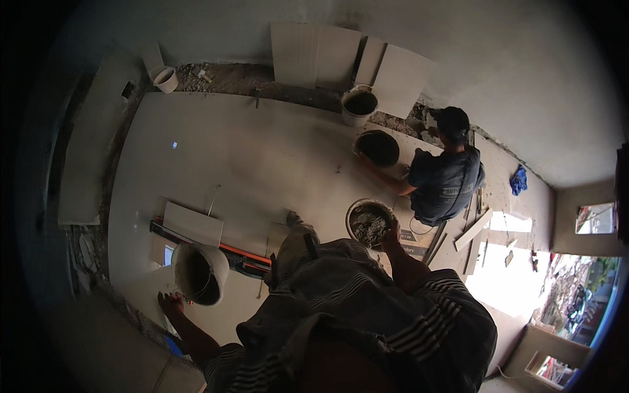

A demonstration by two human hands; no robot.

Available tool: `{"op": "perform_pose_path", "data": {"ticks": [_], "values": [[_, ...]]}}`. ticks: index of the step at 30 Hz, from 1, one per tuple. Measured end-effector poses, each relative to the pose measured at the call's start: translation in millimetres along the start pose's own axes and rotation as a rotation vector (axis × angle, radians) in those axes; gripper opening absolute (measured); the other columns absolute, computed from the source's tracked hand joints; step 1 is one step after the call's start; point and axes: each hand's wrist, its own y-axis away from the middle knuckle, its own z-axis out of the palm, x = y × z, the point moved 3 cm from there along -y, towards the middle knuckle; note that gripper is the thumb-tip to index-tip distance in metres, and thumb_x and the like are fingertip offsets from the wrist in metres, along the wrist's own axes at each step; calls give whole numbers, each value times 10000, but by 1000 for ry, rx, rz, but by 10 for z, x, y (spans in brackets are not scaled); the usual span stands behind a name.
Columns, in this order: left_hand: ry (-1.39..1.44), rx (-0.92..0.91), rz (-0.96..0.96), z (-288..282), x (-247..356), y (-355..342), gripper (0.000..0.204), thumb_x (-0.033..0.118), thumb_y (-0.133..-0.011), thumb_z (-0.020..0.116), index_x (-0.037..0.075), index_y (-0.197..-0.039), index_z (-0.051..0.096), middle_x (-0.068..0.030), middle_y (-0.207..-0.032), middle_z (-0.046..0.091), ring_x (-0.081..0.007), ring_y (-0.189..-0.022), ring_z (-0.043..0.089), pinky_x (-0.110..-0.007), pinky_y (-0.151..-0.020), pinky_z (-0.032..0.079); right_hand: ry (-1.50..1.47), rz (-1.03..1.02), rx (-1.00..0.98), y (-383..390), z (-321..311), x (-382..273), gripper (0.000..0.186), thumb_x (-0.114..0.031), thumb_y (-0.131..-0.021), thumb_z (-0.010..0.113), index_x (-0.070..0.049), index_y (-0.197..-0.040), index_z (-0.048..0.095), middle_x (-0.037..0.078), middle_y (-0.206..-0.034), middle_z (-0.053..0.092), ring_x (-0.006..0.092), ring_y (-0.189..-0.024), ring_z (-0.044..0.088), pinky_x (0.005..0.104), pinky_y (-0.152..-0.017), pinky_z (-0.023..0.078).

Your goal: The person carries a bucket of cement mix into a room under renovation, then uses a trowel to spread the cement along the base of a wall. Another worker is visible in the background laying floor tiles.

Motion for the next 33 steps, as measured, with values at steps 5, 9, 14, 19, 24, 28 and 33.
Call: {"op": "perform_pose_path", "data": {"ticks": [5, 9, 14, 19, 24, 28, 33], "values": [[-112, 53, 19, 855, 208, -441, 313, 379, -910, 587, 101, -967, 453, -15, -549, 232, -167, -447, 295, -337, -524, 349, 65, 7, 15, -181, 829, -1, 517, -625, -818, 607, -134, -947, 511, 7, -601, 354, 170, -437, 351, 361, -425, 324], [-215, 33, 73, 1525, 421, -744, 406, 385, -927, 580, 43, -1100, 445, 0, -553, 243, -153, -435, 312, -321, -528, 374, -22, 148, 67, -64, 1377, -2, 570, -646, -778, 645, -112, -905, 493, 17, -603, 333, 177, -470, 342, 372, -475, 331], [-266, 18, 46, 2279, 603, -1298, 398, 402, -915, 591, 85, -1108, 449, 4, -544, 260, -145, -434, 328, -324, -532, 380, -76, 302, 125, 1, 2181, -52, 578, -655, -767, 656, -117, -857, 465, 14, -588, 318, 182, -485, 338, 391, -510, 345], [-357, 80, 3, 2904, 643, -1631, 376, 417, -910, 567, 164, -745, 344, 5, -535, 234, -157, -467, 343, -347, -563, 376, -109, 322, 90, -144, 2902, 30, 519, -618, -817, 628, -138, -820, 430, 16, -569, 301, 182, -486, 357, 376, -460, 341], [-467, 309, -72, 3417, 695, -1652, 434, 425, -912, 548, 183, -631, 321, 13, -510, 247, -176, -471, 390, -360, -588, 394, -205, 186, 3, -357, 3505, 133, 467, -578, -855, 615, -134, -928, 488, 11, -622, 346, 186, -506, 412, 363, -443, 365], [-545, 326, -86, 3899, 656, -1648, 457, 428, -934, 510, 178, -598, 327, 23, -480, 275, -160, -466, 401, -359, -600, 425, -193, 301, 179, -520, 3843, 152, 443, -567, -854, 617, -163, -1016, 532, 10, -779, 428, 166, -551, 442, 338, -488, 402], [-661, 228, -101, 4652, 663, -1559, 486, 431, -948, 498, 168, -570, 342, 21, -451, 320, -160, -462, 421, -359, -604, 448, -100, 266, 103, -808, 4311, 15, 394, -527, -845, 661, -167, -858, 502, -26, -662, 338, 126, -542, 386, 293, -488, 326]]}}
